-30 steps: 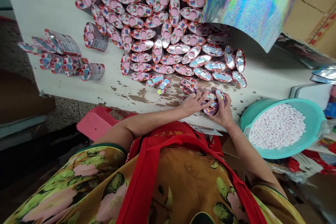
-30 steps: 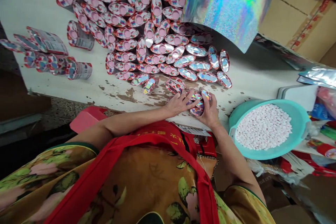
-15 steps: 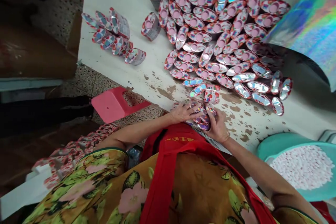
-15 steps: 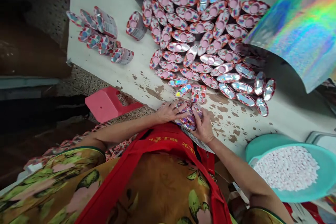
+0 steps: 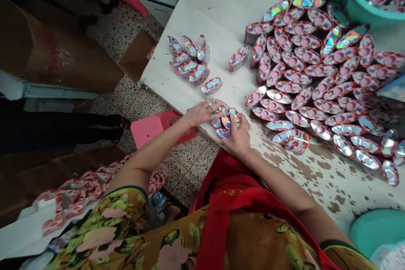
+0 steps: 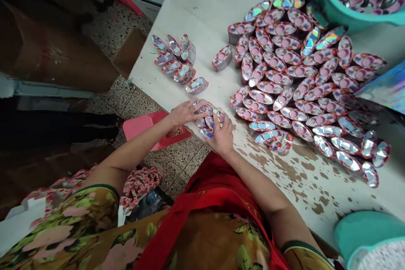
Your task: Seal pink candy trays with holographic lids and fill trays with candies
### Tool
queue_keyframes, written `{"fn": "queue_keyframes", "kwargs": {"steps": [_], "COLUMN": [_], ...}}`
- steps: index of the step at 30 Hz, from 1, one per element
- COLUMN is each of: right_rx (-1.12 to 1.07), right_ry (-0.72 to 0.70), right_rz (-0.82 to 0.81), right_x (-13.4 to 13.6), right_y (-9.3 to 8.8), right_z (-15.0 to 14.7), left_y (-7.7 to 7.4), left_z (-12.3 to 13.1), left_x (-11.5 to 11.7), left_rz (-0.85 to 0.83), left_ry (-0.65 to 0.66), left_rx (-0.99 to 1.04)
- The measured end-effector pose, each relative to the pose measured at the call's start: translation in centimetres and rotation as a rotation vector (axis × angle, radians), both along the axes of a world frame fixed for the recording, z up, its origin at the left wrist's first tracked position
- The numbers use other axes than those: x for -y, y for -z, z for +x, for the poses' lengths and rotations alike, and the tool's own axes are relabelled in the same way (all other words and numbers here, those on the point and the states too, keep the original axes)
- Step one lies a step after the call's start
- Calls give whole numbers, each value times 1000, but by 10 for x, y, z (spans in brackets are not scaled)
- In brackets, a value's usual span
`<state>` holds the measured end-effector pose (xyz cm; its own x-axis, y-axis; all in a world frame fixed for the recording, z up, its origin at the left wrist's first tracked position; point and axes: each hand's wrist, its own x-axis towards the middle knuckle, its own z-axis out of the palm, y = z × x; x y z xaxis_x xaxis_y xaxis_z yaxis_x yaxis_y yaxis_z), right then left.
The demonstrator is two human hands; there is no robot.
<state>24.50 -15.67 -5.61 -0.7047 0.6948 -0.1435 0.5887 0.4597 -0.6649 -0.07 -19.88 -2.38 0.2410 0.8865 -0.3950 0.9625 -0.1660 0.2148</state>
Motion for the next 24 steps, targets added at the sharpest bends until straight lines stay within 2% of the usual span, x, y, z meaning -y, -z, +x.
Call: {"fn": "queue_keyframes", "kwargs": {"steps": [4,8,14,18,21,23,24], "right_rx": [-34,-49,-66,-26,85,120,90], "right_ry": [-10,-48,-72,-61,-43,25,1], "right_rz": [-31,-12,19,30,35,67,97], "right_x": [-39,-78,-134,-152,-141,-121,-109], "right_y": [3,6,14,2,-18,-33,-41], "right_z": [-75,-131,-197,-236,-234,-200,-171], "left_y": [9,15,21,19,11,5,2], "left_z": [-56,-95,-123,-134,-139,-135,-127], "left_x": [-11,-24,-54,-77,-82,-78,-73], "left_rz": [124,264,382,419,402,431,451], "left_ry": [-115,-220,-424,-520,-548,-575,-600], "left_rx": [-117,-104,-75,-15,10,48,66]}}
